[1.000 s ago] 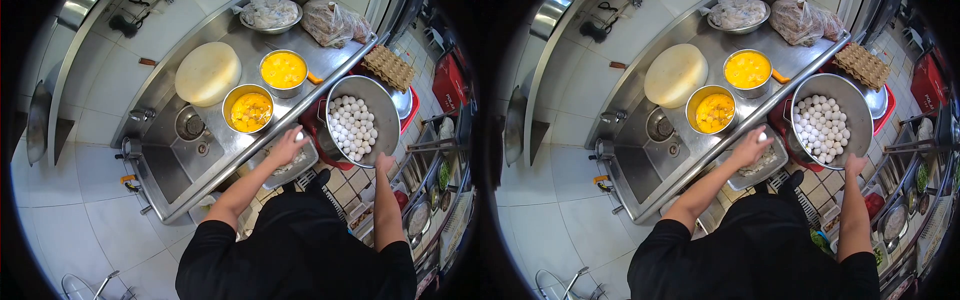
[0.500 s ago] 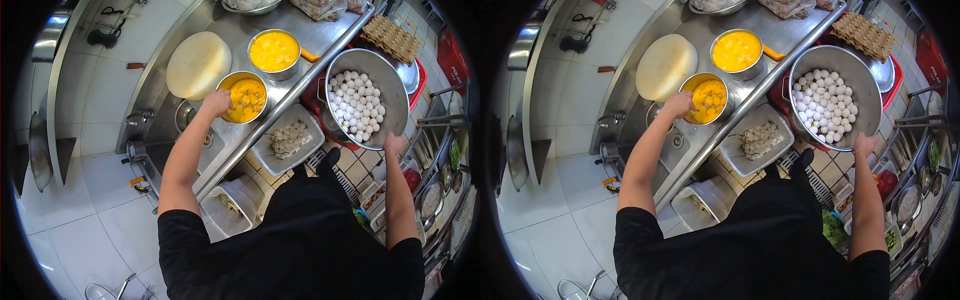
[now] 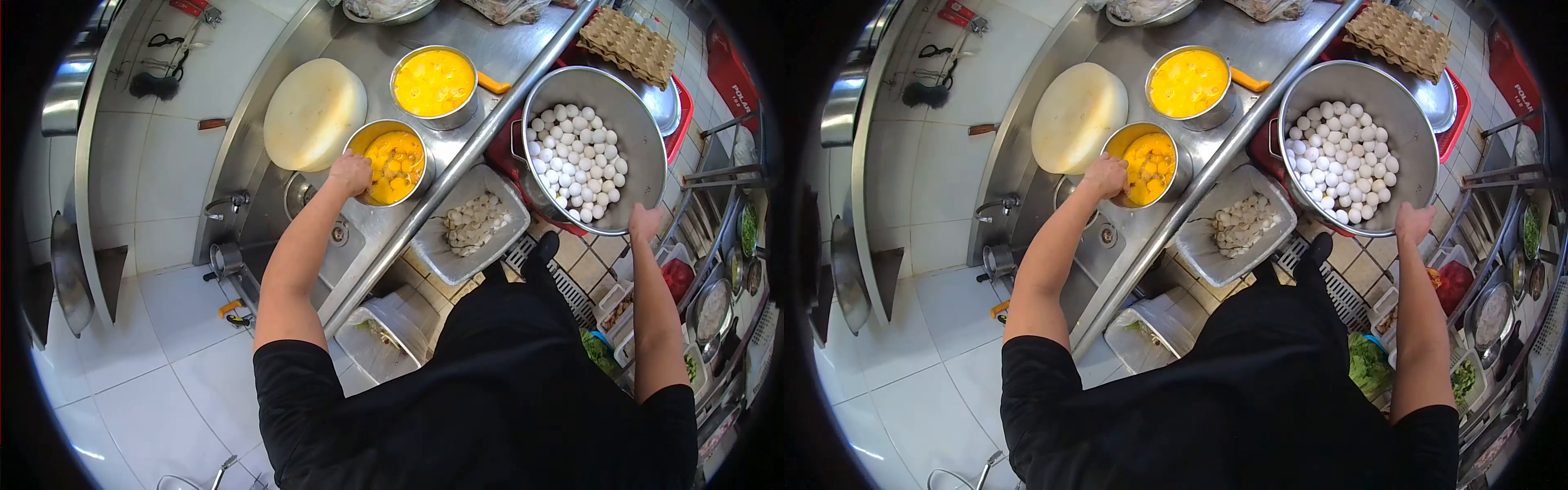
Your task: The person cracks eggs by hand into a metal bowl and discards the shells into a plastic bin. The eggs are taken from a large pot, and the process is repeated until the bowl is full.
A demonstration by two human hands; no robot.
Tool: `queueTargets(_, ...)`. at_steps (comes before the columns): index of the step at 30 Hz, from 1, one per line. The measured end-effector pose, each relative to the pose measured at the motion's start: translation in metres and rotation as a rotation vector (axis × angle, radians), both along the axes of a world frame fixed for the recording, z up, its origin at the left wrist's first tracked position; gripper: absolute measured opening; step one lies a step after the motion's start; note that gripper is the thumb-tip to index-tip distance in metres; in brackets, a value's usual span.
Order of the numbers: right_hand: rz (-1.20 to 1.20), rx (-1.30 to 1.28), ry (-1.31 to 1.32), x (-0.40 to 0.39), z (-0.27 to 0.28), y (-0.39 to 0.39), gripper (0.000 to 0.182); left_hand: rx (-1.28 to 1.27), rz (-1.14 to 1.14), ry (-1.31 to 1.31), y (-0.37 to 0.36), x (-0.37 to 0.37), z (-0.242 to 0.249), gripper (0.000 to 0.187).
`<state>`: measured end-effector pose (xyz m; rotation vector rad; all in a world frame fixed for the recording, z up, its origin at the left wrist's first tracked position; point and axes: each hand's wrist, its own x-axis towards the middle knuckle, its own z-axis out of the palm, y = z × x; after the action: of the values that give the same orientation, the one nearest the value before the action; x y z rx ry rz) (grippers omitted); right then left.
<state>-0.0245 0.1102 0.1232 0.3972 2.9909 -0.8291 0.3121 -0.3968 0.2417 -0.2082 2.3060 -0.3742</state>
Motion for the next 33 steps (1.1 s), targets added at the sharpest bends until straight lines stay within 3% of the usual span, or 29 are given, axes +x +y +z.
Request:
queueTargets(10, -0.001, 0.036, -0.029, -0.002, 0.0, 0.001, 0.056, -0.009, 0.006, -0.034, -0.002, -0.001, -0.001, 0.03)
queueTargets(13, 0.004, 0.024, -0.028, -0.002, 0.0, 0.001, 0.056, 0.037, -0.008, -0.018, 0.0, -0.002, 0.007, 0.031)
queueTargets(17, 0.011, 0.025, -0.039, -0.002, 0.003, 0.0, 0.055, 0.213, -0.026, 0.001, 0.004, 0.006, 0.026, 0.012)
queueTargets(19, 0.012, 0.026, -0.03, -0.002, 0.001, 0.0, 0.055, 0.29, -0.02, 0.049, 0.0, 0.016, 0.033, 0.016)
queueTargets(21, 0.011, 0.022, -0.017, -0.003, -0.001, 0.001, 0.054, 0.514, 0.181, 0.2, -0.003, 0.026, 0.044, 0.028)
queueTargets(24, 0.013, 0.027, -0.025, -0.003, 0.0, 0.001, 0.054, 0.697, 0.3, 0.414, -0.013, 0.051, 0.074, 0.032)
queueTargets(26, 0.032, -0.021, -0.005, -0.003, 0.0, 0.001, 0.055, 0.615, 0.362, 0.419, -0.022, 0.076, 0.086, 0.024)
queueTargets(28, 0.046, -0.069, 0.015, -0.001, 0.001, 0.0, 0.055, 0.582, 0.807, 0.593, -0.021, 0.104, 0.094, 0.012)
queueTargets(32, 0.018, -0.042, -0.017, 0.0, 0.005, -0.003, 0.056, 0.447, 1.333, 0.844, -0.025, 0.21, 0.007, 0.017)
queueTargets(33, 0.003, -0.035, -0.026, 0.0, 0.005, -0.003, 0.056, 0.242, 0.853, 0.431, -0.05, 0.278, -0.061, 0.019)
